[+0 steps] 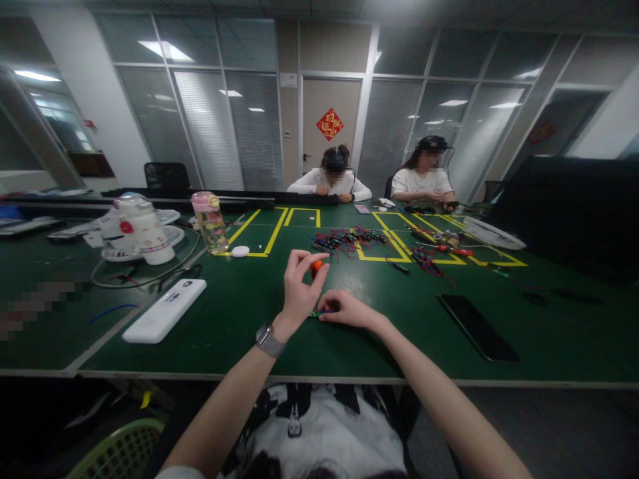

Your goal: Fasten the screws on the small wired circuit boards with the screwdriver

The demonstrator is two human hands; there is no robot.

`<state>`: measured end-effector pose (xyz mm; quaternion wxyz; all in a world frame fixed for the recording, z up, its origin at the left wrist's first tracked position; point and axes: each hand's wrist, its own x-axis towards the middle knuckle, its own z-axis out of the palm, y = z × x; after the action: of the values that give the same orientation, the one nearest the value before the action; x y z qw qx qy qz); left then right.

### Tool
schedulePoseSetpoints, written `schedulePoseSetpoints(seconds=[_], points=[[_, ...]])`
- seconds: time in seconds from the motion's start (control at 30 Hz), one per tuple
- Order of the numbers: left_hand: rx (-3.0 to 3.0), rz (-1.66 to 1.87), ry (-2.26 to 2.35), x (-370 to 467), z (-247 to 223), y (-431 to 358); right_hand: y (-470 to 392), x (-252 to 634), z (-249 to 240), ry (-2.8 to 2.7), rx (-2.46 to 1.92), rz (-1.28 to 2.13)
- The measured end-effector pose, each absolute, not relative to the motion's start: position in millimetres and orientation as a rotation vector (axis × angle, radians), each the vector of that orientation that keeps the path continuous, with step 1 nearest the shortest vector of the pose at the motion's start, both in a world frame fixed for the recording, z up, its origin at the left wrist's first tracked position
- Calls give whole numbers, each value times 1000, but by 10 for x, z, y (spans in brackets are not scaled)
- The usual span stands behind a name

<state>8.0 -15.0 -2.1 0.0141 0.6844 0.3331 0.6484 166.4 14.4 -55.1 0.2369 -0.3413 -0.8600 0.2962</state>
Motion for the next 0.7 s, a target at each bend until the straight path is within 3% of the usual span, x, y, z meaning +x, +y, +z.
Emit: schedulePoseSetpoints(seconds=[0.7], points=[[2127, 1982, 973, 71, -19, -158, 141, 1664, -546, -2371, -926, 797]])
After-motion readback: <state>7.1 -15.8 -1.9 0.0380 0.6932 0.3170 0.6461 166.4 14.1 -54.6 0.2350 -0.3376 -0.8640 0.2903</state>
